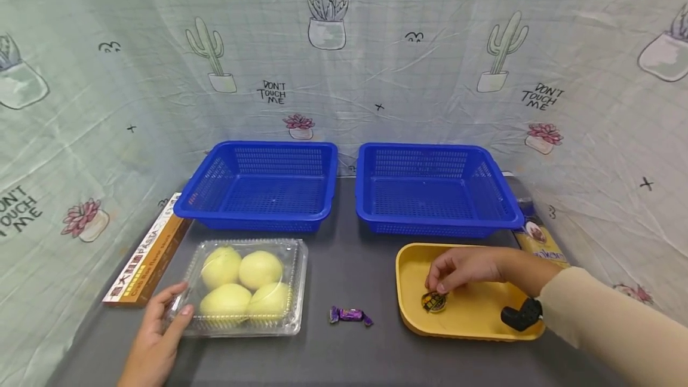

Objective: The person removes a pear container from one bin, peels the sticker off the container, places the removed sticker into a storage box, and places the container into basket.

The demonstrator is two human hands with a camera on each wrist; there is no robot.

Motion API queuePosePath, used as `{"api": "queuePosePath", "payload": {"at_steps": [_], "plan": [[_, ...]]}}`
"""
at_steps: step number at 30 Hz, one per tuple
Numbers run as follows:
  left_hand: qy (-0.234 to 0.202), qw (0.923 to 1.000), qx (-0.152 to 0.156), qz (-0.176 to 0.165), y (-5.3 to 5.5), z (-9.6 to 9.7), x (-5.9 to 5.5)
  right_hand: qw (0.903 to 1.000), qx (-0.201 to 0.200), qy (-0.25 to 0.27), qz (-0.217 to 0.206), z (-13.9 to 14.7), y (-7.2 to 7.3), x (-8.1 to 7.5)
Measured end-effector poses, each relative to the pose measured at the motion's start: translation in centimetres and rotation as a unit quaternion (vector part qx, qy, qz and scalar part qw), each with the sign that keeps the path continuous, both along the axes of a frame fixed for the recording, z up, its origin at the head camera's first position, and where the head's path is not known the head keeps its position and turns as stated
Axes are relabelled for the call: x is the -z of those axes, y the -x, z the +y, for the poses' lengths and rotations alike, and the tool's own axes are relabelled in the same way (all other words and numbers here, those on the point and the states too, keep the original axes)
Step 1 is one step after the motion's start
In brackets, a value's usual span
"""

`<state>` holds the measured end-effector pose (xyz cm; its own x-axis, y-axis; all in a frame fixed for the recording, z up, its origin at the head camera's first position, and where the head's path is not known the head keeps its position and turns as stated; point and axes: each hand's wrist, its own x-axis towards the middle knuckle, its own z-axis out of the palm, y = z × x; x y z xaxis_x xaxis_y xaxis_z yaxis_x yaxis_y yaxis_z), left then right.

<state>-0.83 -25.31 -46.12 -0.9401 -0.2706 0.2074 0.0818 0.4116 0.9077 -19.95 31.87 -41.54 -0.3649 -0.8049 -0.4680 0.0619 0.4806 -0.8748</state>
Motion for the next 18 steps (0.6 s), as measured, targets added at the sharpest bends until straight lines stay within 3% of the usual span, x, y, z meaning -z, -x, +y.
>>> {"api": "queuePosePath", "payload": {"at_steps": [8, 14, 18], "plan": [[0.001, 0.9999, 0.011, -0.004, 0.0, -0.2, -0.2, 0.9993, -0.016, -0.012, 0.032, 0.1, -0.2, 0.1], [0.04, 0.9987, 0.026, -0.018, -0.1, -0.9, -0.7, 0.9962, -0.025, -0.024, 0.08, 0.3, -0.3, -0.3], [0.074, 0.9961, 0.038, -0.028, 0.0, -1.5, -1.0, 0.9961, -0.019, -0.017, 0.084, 0.8, -0.2, -0.8]]}}
